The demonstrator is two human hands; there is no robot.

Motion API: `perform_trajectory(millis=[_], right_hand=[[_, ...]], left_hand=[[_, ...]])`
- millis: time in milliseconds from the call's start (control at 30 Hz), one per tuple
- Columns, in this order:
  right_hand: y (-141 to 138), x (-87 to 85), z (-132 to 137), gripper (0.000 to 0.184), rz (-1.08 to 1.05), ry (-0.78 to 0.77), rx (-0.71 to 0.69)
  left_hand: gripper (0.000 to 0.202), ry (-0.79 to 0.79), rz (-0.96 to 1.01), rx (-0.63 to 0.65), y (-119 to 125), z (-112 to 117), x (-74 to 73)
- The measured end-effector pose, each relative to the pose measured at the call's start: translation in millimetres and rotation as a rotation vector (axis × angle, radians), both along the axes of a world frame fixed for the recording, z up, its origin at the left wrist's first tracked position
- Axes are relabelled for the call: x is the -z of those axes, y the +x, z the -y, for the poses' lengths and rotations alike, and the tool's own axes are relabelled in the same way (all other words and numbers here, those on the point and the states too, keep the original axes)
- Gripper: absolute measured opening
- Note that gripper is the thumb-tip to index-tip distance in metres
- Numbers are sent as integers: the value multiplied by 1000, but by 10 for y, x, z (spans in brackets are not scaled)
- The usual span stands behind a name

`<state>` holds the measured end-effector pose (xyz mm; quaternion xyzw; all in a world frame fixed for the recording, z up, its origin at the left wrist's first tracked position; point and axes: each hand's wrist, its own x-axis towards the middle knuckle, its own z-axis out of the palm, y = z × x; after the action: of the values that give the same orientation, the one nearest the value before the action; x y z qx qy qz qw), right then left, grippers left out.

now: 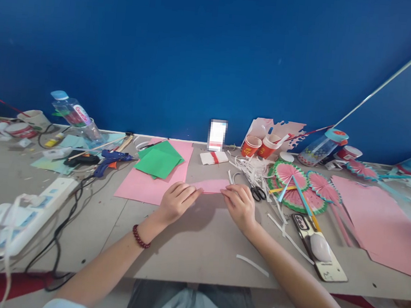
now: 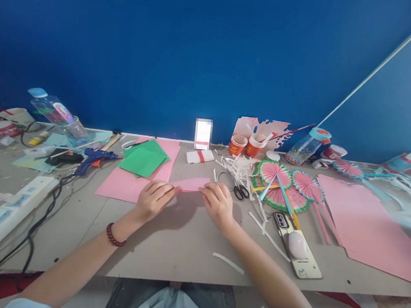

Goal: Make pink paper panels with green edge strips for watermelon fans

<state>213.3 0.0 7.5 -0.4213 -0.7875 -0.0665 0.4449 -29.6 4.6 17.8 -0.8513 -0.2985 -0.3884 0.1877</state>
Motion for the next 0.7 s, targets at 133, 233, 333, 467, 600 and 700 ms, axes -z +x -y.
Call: perform_trajectory(millis=[133, 233, 333, 467, 600, 700], right_hand=[[55, 12, -69, 22, -61, 10, 35], [95, 25, -109, 23, -60, -1, 17], [121, 50, -135, 24, -5, 6, -35], [152, 79, -172, 25, 76, 3, -51], [186, 109, -233, 24, 78, -10, -27], [200, 148, -271, 23, 98, -26, -12]], left_hand=[[30, -27, -33, -18, 20, -38, 24], [30, 5, -67, -35, 17, -54, 25], [28, 22, -64, -43, 1, -70, 31], [27, -17, -55, -17, -23, -109, 78], [28, -30, -114, 9, -28, -142, 128], [28, -59, -133, 14, -24, -150, 146]])
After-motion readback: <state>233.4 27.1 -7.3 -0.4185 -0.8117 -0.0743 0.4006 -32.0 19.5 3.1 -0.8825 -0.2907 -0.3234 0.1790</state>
